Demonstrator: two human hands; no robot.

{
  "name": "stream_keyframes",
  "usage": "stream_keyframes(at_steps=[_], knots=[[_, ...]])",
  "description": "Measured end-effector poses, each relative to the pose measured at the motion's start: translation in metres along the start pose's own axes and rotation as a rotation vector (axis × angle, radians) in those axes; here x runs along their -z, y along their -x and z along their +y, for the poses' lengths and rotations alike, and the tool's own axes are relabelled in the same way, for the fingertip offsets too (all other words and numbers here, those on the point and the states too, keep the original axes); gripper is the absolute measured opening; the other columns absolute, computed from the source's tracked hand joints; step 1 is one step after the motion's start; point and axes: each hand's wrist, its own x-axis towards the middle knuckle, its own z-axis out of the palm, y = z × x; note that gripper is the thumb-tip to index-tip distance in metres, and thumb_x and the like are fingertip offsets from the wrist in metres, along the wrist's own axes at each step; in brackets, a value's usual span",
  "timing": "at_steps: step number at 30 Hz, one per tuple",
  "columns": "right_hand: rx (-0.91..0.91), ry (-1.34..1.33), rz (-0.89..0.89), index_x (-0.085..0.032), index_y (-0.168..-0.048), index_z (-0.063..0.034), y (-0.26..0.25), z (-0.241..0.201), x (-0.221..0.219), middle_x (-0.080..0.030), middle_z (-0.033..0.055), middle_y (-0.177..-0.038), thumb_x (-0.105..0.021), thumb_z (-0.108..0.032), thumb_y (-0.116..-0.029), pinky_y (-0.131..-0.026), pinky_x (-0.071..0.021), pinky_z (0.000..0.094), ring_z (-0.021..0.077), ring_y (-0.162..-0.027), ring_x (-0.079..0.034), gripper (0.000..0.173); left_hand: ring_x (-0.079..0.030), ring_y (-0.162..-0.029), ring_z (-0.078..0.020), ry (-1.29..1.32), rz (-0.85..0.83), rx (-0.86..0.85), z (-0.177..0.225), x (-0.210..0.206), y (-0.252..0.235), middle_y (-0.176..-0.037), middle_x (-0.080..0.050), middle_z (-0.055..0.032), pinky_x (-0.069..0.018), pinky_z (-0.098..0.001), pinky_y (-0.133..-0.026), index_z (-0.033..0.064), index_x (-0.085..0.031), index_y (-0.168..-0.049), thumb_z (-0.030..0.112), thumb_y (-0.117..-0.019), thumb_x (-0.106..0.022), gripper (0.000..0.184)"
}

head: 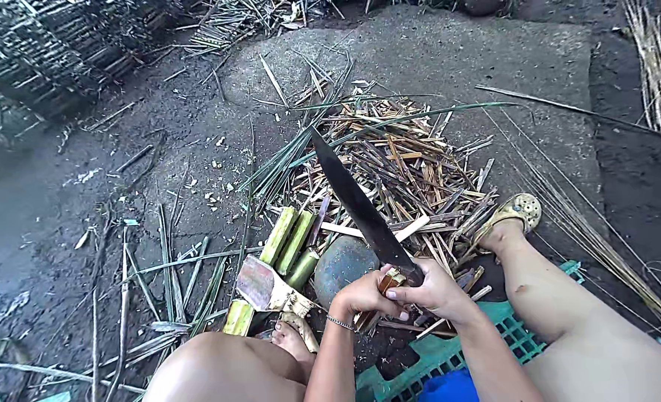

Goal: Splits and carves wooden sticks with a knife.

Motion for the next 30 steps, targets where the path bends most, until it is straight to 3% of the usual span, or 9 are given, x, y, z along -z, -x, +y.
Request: stream_keyframes(at_steps=[3,4,7,10,13,15,17,20,30], knots=[[-0.051,0.15,0.106,-0.071,-0.107,-0.0081,0.002,-0.004,-0.005,-0.071,-0.0053,-0.081,-0.081,-0.025,-0.0753,-0.062,-0.0588,0.0216,0.0011,-0.066,-0.067,0.037,-0.065,-0.08,-0.0016,-0.087,0.19,-0.059,0.003,-0.002,0.0,-0.09,-0.069,0.0005,-0.0561,-0.0224,-0.077,-0.003,-0.063,-0.11,-0.004,-0.0727,-0.074,0.039],[-0.065,0.249,0.16,-0.071,-0.111,-0.0073,0.0,-0.004,-0.007,-0.07,-0.004,-0.084,-0.079,-0.028,-0.0768,-0.065,-0.0568,0.0227,0.0011,-0.069,-0.065,0.041,-0.066,-0.087,-0.0061,-0.157,0.303,-0.102,0.0,-0.003,-0.004,-0.096,-0.07,-0.0053,-0.0564,-0.0274,-0.083,-0.006,-0.062,-0.115,-0.004,-0.0741,-0.074,0.043],[-0.056,0.333,0.295,-0.07,-0.116,-0.0027,-0.011,0.001,-0.016,-0.072,0.0029,-0.092,-0.081,-0.024,-0.0795,-0.076,-0.055,0.0272,0.0047,-0.08,-0.066,0.044,-0.067,-0.09,-0.0127,-0.345,0.637,-0.174,-0.009,-0.01,-0.019,-0.096,-0.07,-0.0104,-0.0556,-0.0336,-0.085,-0.0039,-0.065,-0.111,0.002,-0.0823,-0.069,0.029],[-0.022,0.213,0.368,-0.07,-0.112,-0.0033,-0.021,0.015,-0.024,-0.07,-0.002,-0.087,-0.082,-0.023,-0.0761,-0.071,-0.054,0.019,-0.0016,-0.074,-0.064,0.043,-0.068,-0.093,-0.0133,-0.37,0.844,-0.301,-0.024,-0.016,-0.033,-0.098,-0.072,-0.0138,-0.0546,-0.0325,-0.09,-0.0071,-0.069,-0.107,-0.001,-0.0847,-0.063,0.024],[-0.014,0.124,0.39,-0.067,-0.119,0.0,-0.014,0.019,-0.024,-0.058,-0.0088,-0.072,-0.068,-0.037,-0.0907,-0.054,-0.0448,0.0167,-0.0041,-0.056,-0.049,0.047,-0.063,-0.082,-0.0076,-0.28,0.952,-0.383,-0.05,-0.005,-0.041,-0.09,-0.066,-0.0103,-0.053,-0.024,-0.077,-0.0071,-0.065,-0.097,-0.003,-0.0817,-0.063,0.016],[-0.011,0.048,0.381,-0.066,-0.109,-0.0032,0.001,0.017,-0.025,-0.047,-0.0133,-0.06,-0.042,-0.041,-0.1048,-0.046,-0.0418,0.017,-0.0033,-0.047,-0.043,0.045,-0.059,-0.077,-0.005,-0.219,1.007,-0.387,-0.056,-0.003,-0.042,-0.087,-0.062,-0.0082,-0.0505,-0.0206,-0.07,-0.0062,-0.062,-0.094,-0.005,-0.0785,-0.061,0.016],[-0.04,-0.017,0.378,-0.06,-0.094,-0.0121,0.019,0.013,-0.032,-0.045,-0.0153,-0.057,-0.027,-0.049,-0.1075,-0.043,-0.0417,0.0162,-0.0032,-0.044,-0.042,0.051,-0.059,-0.078,-0.0043,-0.198,1.042,-0.384,-0.057,-0.006,-0.044,-0.088,-0.062,-0.0078,-0.0502,-0.0195,-0.071,-0.0058,-0.062,-0.093,-0.005,-0.0786,-0.059,0.015],[-0.039,-0.016,0.383,-0.057,-0.086,-0.0163,0.035,0.013,-0.043,-0.046,-0.0154,-0.057,-0.03,-0.059,-0.1059,-0.042,-0.0415,0.0156,-0.0037,-0.044,-0.043,0.054,-0.062,-0.085,-0.0099,-0.19,1.051,-0.362,-0.057,-0.011,-0.048,-0.091,-0.064,-0.0109,-0.0528,-0.0252,-0.077,-0.0057,-0.064,-0.095,-0.004,-0.0794,-0.062,0.016],[-0.188,0.104,0.33,-0.057,-0.082,-0.0163,0.032,0.026,-0.043,-0.043,-0.0121,-0.055,-0.031,-0.042,-0.1077,-0.043,-0.0395,0.019,-0.0004,-0.043,-0.042,0.044,-0.061,-0.077,-0.0067,-0.219,1.119,-0.378,-0.055,-0.014,-0.054,-0.081,-0.064,-0.0058,-0.0515,-0.023,-0.073,-0.0031,-0.065,-0.088,-0.003,-0.0759,-0.067,0.013]])
